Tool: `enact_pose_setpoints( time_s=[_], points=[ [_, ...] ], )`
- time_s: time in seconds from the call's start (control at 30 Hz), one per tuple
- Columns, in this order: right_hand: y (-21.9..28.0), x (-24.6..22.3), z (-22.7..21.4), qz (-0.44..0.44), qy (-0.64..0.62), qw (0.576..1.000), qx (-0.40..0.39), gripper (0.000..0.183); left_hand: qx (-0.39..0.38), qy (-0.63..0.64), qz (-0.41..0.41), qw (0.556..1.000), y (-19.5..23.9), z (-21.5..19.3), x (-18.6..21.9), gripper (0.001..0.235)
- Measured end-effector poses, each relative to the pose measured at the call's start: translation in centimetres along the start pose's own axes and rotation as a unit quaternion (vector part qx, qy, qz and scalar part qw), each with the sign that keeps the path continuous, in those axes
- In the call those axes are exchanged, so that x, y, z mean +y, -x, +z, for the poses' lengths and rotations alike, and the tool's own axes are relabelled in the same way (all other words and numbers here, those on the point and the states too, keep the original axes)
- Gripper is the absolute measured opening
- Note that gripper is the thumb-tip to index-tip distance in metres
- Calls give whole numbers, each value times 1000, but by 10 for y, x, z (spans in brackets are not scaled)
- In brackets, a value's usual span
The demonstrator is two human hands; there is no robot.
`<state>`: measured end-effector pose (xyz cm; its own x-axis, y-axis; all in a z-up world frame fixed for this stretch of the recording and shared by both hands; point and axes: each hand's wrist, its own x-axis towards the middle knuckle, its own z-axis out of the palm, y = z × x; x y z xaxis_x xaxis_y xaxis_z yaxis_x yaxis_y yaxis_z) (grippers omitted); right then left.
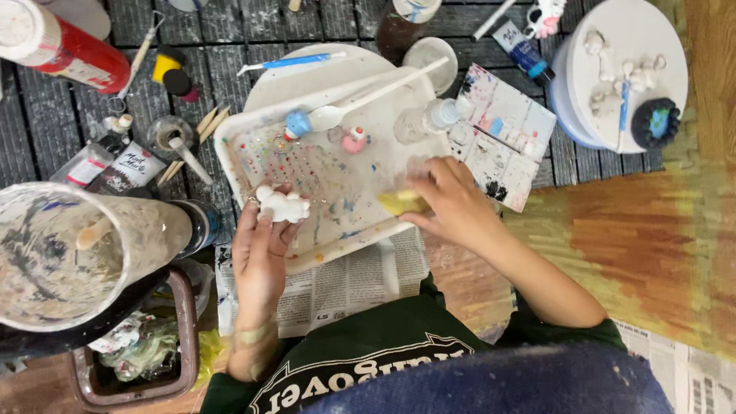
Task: The person shapes a small white clay figure using a yellow sponge and a blue paintbrush. They repeatedly smooth the surface and apply a liquid to the figure while working at a cluttered craft table.
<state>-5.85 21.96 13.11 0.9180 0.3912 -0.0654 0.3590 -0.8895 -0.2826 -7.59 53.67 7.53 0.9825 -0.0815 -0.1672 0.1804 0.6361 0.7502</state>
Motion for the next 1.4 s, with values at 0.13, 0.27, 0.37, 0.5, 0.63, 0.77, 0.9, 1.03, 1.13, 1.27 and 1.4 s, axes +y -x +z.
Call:
enact_pose_setpoints(
  time_s=[0.13, 0.27, 0.37, 0.5, 0.63, 0.77, 0.9, 1.03, 1.13, 1.27, 1.4],
  points=[
    [-8, -8, -4, -90, 15, 996, 18, 58, 4, 4, 3, 1000, 0, -3, 3, 44],
    [-27, -19, -13, -114, 7, 992, 61, 49, 15, 49, -17, 999, -6, -6, 5, 44],
    [-40, -31, -30, 19, -41, 997, -54, 29, 7, 63, -28, 998, -7, -10, 9, 45],
    [-78, -70, -58, -116, -151, 958, 212, 19, 7, 81, -45, 996, -12, -17, 16, 48],
    [-191, -126, -47, -154, -285, 898, 299, 20, 9, 119, -59, 991, -15, -24, 6, 52],
    [-353, -163, -17, -175, -167, 921, 306, 74, 5, 127, -66, 990, -11, -31, -5, 59],
    [-460, -182, 15, -145, -111, 939, 292, 40, 4, 145, -84, 986, -11, -42, -10, 64],
    [-535, -191, 32, -179, -76, 962, 193, 36, -28, 181, -102, 978, -14, -51, -10, 67],
    [-563, -197, 45, -215, -7, 962, 171, 42, -20, 207, -122, 970, -14, -47, -12, 65],
    [-572, -197, 55, -254, -5, 952, 169, 41, -28, 204, -136, 969, -18, -47, -8, 64],
    [-574, -190, 38, -228, -10, 953, 200, 37, -45, 192, -132, 971, -20, -44, 4, 63]
  ],
)
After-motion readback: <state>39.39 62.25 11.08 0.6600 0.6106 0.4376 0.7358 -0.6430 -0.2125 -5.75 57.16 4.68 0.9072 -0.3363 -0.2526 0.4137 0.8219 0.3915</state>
